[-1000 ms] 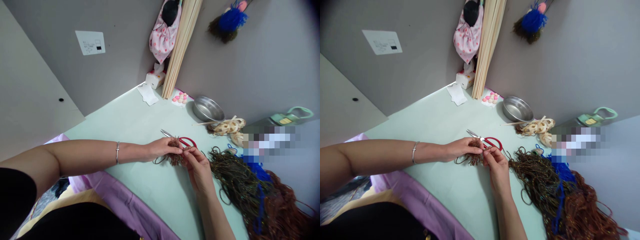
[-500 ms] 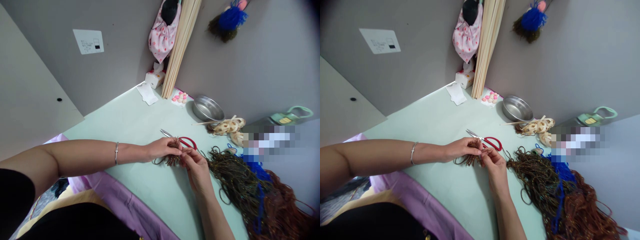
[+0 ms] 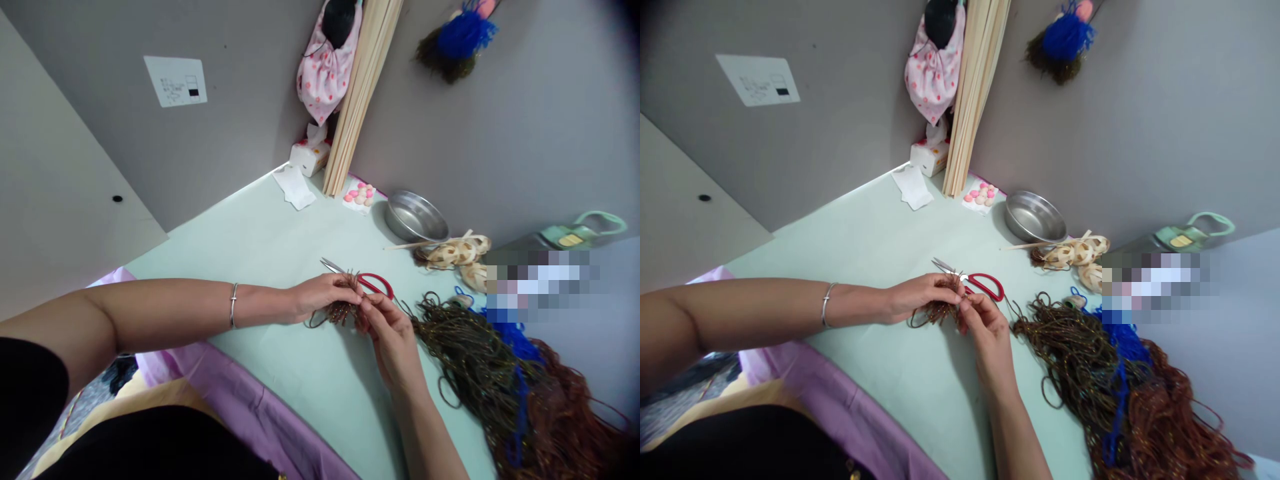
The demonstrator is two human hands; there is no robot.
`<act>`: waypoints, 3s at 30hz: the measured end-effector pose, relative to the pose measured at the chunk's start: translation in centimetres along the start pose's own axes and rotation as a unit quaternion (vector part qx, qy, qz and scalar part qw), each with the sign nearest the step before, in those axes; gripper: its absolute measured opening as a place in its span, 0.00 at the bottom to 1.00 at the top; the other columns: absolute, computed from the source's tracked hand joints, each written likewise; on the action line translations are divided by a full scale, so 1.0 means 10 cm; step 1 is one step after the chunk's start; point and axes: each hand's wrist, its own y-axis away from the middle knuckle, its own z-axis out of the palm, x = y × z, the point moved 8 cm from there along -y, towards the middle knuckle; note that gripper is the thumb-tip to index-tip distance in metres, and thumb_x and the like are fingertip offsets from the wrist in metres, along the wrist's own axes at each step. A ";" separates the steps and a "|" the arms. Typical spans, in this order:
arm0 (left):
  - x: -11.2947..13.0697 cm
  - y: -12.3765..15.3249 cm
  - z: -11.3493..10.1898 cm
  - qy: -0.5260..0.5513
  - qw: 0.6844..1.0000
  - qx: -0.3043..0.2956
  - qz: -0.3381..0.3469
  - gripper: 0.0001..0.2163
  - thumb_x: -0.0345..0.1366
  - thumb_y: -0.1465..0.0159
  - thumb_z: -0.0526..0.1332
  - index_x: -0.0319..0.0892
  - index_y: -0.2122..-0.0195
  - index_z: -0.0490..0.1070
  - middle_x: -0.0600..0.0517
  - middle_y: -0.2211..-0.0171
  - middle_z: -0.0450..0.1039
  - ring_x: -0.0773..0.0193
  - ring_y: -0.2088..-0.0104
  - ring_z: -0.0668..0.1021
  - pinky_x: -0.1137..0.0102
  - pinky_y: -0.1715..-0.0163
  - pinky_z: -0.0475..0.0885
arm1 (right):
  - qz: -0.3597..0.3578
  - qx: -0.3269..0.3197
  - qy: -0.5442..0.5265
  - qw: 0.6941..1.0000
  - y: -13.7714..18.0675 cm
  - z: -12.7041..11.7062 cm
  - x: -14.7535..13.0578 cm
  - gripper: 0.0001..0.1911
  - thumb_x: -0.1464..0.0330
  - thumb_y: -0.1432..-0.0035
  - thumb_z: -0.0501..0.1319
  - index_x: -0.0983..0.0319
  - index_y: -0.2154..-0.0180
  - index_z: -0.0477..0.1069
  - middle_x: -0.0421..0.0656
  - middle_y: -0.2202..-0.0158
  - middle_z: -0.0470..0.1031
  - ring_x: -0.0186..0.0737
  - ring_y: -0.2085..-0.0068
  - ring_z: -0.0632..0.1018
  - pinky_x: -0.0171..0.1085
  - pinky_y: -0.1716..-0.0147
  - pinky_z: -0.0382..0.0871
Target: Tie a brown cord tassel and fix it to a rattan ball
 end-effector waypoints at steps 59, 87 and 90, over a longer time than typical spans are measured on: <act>-0.05 -0.03 -0.11 -0.026 0.998 0.050 -0.025 0.06 0.35 0.41 0.63 0.38 0.68 0.70 0.52 0.73 0.74 0.71 0.74 0.75 0.76 0.73 0.66 | -0.051 0.015 0.028 0.998 0.02 -0.07 -0.11 0.07 0.66 0.45 0.68 0.59 0.65 0.72 0.38 0.70 0.69 0.34 0.70 0.67 0.33 0.69 0.63; -0.03 0.00 0.02 -0.079 0.997 -0.019 -0.002 0.13 0.42 0.42 0.69 0.39 0.68 0.69 0.55 0.71 0.70 0.70 0.68 0.72 0.73 0.61 0.66 | -0.062 0.050 0.083 0.993 0.05 -0.10 -0.16 0.06 0.66 0.42 0.64 0.59 0.69 0.69 0.35 0.76 0.68 0.33 0.74 0.68 0.34 0.72 0.62; -0.02 -0.01 0.07 -0.096 0.995 -0.042 0.004 0.13 0.41 0.42 0.69 0.39 0.70 0.68 0.55 0.72 0.69 0.69 0.68 0.71 0.72 0.59 0.65 | -0.087 0.075 0.101 0.988 0.07 -0.08 -0.21 0.06 0.67 0.44 0.64 0.59 0.69 0.68 0.36 0.74 0.69 0.33 0.74 0.68 0.34 0.71 0.63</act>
